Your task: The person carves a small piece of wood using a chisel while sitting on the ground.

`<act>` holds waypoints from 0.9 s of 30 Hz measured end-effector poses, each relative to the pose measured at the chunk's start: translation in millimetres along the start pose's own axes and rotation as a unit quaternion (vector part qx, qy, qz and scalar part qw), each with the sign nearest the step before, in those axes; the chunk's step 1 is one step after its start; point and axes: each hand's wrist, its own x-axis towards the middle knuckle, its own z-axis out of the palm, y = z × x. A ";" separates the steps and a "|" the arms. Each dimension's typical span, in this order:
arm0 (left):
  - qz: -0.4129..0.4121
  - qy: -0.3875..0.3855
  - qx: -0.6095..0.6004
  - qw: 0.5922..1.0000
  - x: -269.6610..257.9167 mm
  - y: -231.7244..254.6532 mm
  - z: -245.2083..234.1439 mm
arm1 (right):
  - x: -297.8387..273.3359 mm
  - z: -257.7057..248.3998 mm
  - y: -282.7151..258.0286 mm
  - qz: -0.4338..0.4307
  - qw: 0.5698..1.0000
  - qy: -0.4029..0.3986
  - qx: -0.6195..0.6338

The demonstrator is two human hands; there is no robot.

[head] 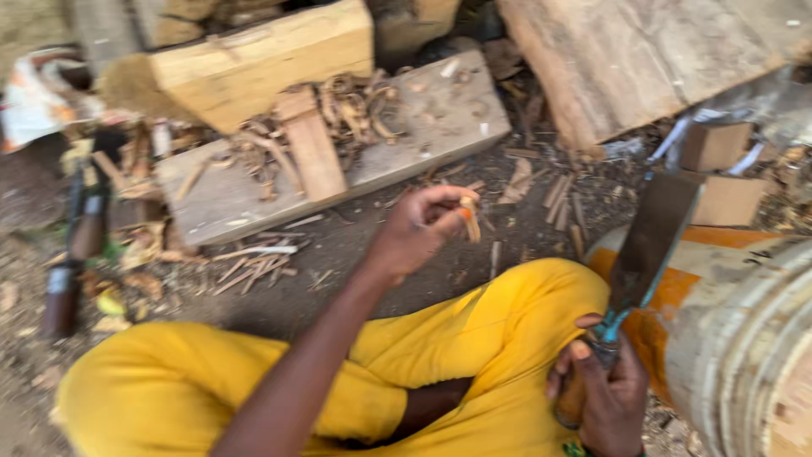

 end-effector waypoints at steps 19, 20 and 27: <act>0.101 0.156 -0.140 0.973 -82.0 54.2 -123.4 | 3.1 38.0 -4.9 -0.004 0.968 0.067 -0.241; 0.096 0.161 -0.143 0.972 -82.2 53.4 -123.4 | 3.5 38.5 -4.1 -0.005 0.968 0.071 -0.242; 0.051 0.187 -0.218 0.957 -81.2 46.2 -126.8 | 8.9 39.3 -6.1 0.008 0.968 0.057 -0.243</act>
